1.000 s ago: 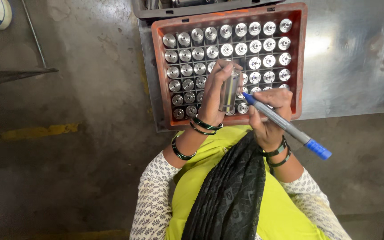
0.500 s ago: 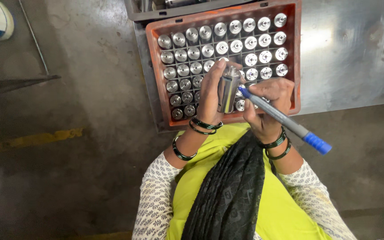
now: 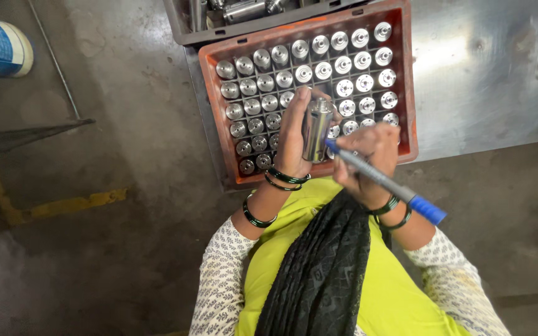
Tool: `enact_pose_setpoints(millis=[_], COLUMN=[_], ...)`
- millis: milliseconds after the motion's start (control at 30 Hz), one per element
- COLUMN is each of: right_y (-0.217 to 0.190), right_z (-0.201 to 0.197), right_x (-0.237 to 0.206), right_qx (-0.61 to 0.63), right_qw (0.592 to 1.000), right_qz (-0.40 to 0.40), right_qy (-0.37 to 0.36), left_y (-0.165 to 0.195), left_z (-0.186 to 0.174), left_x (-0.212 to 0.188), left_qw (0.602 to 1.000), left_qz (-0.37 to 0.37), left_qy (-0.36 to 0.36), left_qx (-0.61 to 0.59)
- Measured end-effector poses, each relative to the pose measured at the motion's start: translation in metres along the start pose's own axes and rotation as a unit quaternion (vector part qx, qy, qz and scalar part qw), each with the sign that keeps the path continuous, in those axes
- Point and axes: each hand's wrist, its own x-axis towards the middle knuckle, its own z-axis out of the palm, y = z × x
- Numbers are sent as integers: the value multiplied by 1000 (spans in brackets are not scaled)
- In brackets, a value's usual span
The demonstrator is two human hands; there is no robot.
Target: The person picks a cylindrical metal part from a tray, holds it in one hand, and marks its surface with a blue marker. The person places the marked part back into the tray and repeats the process with other parts from the tray.
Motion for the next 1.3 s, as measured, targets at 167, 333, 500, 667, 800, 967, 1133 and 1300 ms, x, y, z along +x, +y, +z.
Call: enact_pose_setpoints(millis=[167, 333, 500, 667, 800, 967, 1133, 1300], right_y=[9, 53, 80, 89, 90, 90, 90, 61], right_z=[-3, -19, -7, 9, 27, 39, 35, 2], right_x=[-9, -2, 10, 21, 33, 48, 67, 54], right_qx=[66, 71, 182, -8, -209, -176, -133, -99], right_qw=[996, 983, 927, 977, 971, 971, 987, 993], right_qz=[44, 130, 297, 215, 47, 60, 75, 42], right_qy=[38, 109, 142, -6, -104, -149, -60, -54], left_y=[-8, -9, -8, -11, -11, -10, -19, -19], left_z=[-3, -23, -47, -49, -39, -35, -32, -27], left_x=[7, 29, 44, 45, 48, 40, 36, 34], left_qw=[999, 837, 657, 625, 635, 712, 921, 994], left_qz=[34, 263, 317, 261, 202, 181, 146, -91], left_qy=[-27, -14, -114, -164, -159, -111, 43, 65], left_qx=[28, 479, 675, 717, 728, 670, 359, 9])
